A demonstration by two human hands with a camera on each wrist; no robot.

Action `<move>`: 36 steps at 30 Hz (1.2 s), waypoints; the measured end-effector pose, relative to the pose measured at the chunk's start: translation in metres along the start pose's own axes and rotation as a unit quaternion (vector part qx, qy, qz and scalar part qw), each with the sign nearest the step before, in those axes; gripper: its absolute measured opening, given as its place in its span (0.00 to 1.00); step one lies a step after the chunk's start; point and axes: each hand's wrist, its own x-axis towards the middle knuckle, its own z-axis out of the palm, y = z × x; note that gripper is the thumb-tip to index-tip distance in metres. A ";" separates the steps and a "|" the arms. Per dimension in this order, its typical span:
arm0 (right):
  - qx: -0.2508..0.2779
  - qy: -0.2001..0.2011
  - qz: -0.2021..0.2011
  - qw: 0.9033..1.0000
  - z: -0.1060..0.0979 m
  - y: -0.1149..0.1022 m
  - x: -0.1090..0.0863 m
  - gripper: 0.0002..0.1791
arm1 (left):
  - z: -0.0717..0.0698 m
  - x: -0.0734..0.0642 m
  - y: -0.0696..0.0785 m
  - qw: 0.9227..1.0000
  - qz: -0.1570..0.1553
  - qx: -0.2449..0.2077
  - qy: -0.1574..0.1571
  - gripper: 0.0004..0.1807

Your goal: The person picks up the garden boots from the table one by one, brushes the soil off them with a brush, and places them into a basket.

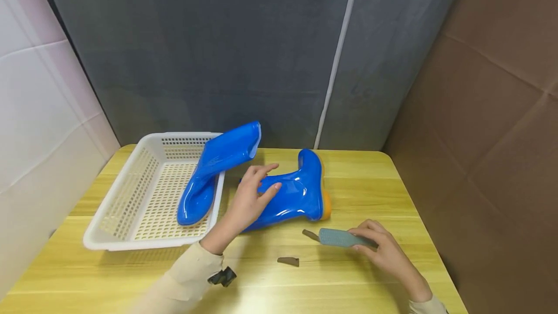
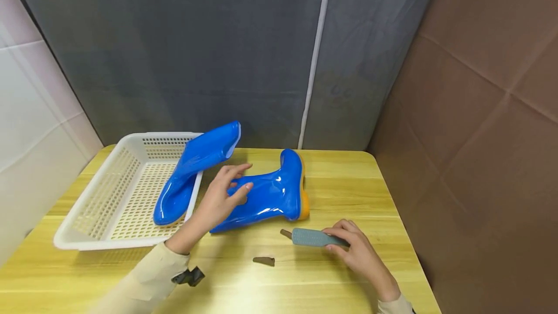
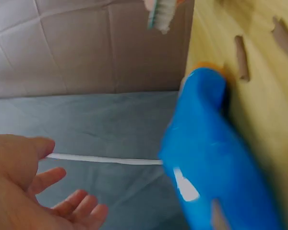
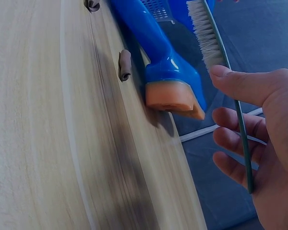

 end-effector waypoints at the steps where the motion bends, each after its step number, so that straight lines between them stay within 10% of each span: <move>1: 0.000 0.000 0.001 1.000 0.000 0.000 0.000 0.21 | 0.006 -0.001 -0.003 1.000 -0.010 -0.002 0.003 0.24; 16: -0.006 0.002 0.008 1.000 0.001 0.003 -0.002 0.23 | 0.046 -0.011 -0.060 0.995 -0.086 0.034 0.029 0.24; 36: 0.006 -0.002 0.010 1.000 0.002 0.004 -0.003 0.21 | 0.057 -0.021 -0.079 0.965 -0.202 0.167 -0.003 0.52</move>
